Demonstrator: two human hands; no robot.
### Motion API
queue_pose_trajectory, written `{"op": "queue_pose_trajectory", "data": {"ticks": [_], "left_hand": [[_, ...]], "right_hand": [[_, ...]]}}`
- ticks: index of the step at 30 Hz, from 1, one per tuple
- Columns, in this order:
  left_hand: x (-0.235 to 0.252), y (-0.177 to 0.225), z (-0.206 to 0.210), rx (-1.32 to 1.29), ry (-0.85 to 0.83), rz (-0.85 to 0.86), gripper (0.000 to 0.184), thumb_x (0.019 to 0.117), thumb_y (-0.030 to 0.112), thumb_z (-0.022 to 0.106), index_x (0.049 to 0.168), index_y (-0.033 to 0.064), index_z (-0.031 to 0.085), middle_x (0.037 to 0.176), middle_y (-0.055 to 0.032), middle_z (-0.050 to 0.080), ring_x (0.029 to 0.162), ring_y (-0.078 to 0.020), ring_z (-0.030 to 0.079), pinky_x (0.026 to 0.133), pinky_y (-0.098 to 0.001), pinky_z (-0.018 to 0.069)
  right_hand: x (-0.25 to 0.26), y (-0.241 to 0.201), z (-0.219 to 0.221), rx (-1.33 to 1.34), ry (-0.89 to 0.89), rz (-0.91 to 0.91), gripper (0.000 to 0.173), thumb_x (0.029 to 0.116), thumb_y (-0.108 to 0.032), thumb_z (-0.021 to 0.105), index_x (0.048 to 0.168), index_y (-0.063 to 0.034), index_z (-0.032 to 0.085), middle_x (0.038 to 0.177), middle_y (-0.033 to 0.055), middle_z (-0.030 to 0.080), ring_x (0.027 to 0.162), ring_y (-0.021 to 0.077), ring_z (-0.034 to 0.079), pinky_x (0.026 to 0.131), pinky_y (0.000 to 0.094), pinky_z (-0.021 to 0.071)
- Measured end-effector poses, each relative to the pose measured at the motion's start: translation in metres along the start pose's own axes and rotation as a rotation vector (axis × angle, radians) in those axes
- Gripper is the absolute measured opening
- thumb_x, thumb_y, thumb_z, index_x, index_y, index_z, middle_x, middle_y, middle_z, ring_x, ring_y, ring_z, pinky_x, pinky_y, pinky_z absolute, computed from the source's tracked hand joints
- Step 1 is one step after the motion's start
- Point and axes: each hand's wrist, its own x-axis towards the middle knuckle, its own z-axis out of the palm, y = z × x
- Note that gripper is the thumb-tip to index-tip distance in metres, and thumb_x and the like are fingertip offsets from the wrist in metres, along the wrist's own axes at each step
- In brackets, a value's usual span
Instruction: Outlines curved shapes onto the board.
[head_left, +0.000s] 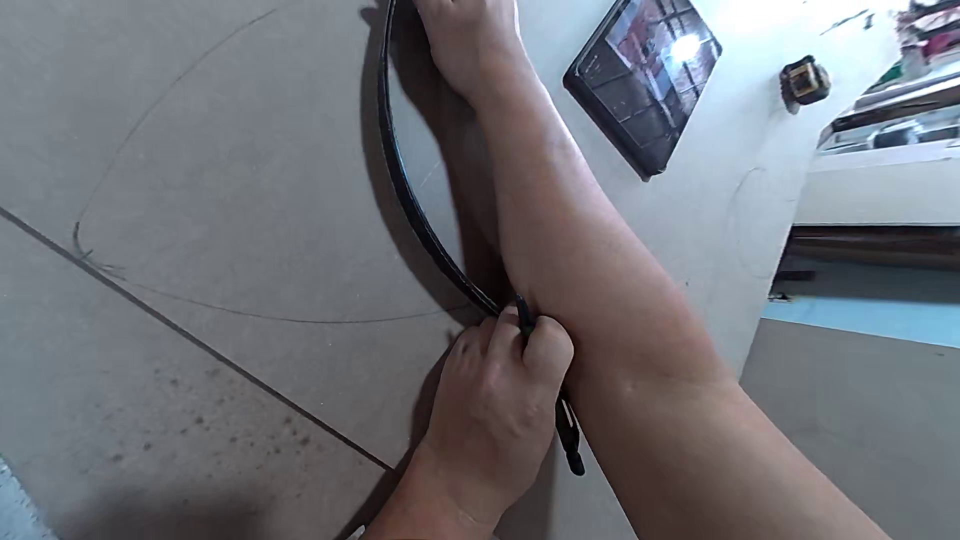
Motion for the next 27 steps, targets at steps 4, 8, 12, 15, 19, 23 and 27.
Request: {"op": "queue_pose_trajectory", "data": {"ticks": [4, 8, 12, 15, 19, 23, 27], "left_hand": [[0.002, 0.001, 0.002, -0.002, 0.006, -0.016, 0.019, 0.0881, -0.003, 0.063, 0.1, 0.0125, 0.065, 0.097, -0.0075, 0.069, 0.084, -0.0197, 0.07, 0.073, -0.0319, 0.0607], [0.003, 0.0, 0.001, -0.003, 0.014, -0.017, 0.018, 0.0896, -0.002, 0.061, 0.098, 0.0127, 0.065, 0.096, -0.0076, 0.07, 0.083, -0.0193, 0.071, 0.073, -0.0312, 0.0609], [0.003, -0.001, 0.002, -0.007, 0.018, -0.02, 0.018, 0.0897, -0.002, 0.061, 0.099, 0.0121, 0.067, 0.093, -0.0073, 0.07, 0.082, -0.0189, 0.07, 0.071, -0.031, 0.0611], [0.0, -0.002, 0.002, -0.002, 0.048, -0.014, 0.017, 0.0909, 0.0, 0.059, 0.1, 0.0115, 0.067, 0.092, -0.0086, 0.071, 0.082, -0.0204, 0.071, 0.073, -0.032, 0.0618], [0.005, 0.002, -0.004, -0.025, 0.016, -0.034, 0.017, 0.0883, 0.001, 0.064, 0.102, 0.0098, 0.069, 0.097, -0.0126, 0.072, 0.087, -0.0234, 0.073, 0.077, -0.0347, 0.0618], [0.007, 0.003, -0.008, -0.056, -0.007, -0.057, 0.016, 0.0898, 0.001, 0.064, 0.102, 0.0084, 0.071, 0.093, -0.0143, 0.073, 0.085, -0.0259, 0.074, 0.076, -0.0357, 0.0614], [0.008, 0.002, -0.009, -0.071, -0.01, -0.045, 0.014, 0.0909, 0.003, 0.064, 0.101, 0.0089, 0.071, 0.091, -0.0135, 0.073, 0.085, -0.0252, 0.074, 0.075, -0.0351, 0.0614]], "right_hand": [[0.001, 0.001, -0.002, 0.015, -0.007, 0.021, 0.035, 0.1059, -0.037, 0.053, 0.085, -0.0165, 0.072, 0.075, -0.0036, 0.063, 0.077, 0.0092, 0.062, 0.075, 0.0366, 0.0502], [0.002, 0.002, 0.0, 0.039, -0.004, 0.013, 0.035, 0.1062, -0.038, 0.053, 0.085, -0.0176, 0.073, 0.076, -0.0051, 0.064, 0.077, 0.007, 0.062, 0.075, 0.0346, 0.0501], [0.003, 0.004, 0.001, 0.062, -0.004, 0.004, 0.037, 0.1074, -0.041, 0.049, 0.094, -0.0197, 0.076, 0.088, -0.0046, 0.07, 0.088, 0.0071, 0.066, 0.082, 0.0365, 0.0517], [-0.001, 0.008, 0.004, 0.08, -0.003, -0.11, 0.041, 0.1097, -0.041, 0.043, 0.128, -0.0222, 0.074, 0.134, -0.0024, 0.068, 0.121, 0.009, 0.063, 0.103, 0.037, 0.0507], [0.002, 0.012, 0.006, 0.086, 0.036, -0.184, 0.043, 0.1105, -0.04, 0.041, 0.143, -0.0223, 0.064, 0.154, 0.0003, 0.054, 0.141, 0.0148, 0.051, 0.115, 0.0457, 0.043], [0.0, 0.011, 0.006, 0.099, -0.002, -0.111, 0.047, 0.1093, -0.047, 0.041, 0.148, -0.0265, 0.059, 0.157, -0.0032, 0.051, 0.145, 0.014, 0.046, 0.119, 0.0482, 0.037], [-0.001, 0.011, 0.006, 0.108, 0.003, -0.099, 0.048, 0.1086, -0.049, 0.042, 0.145, -0.026, 0.062, 0.156, -0.0033, 0.052, 0.145, 0.0134, 0.046, 0.119, 0.0476, 0.0372]]}}
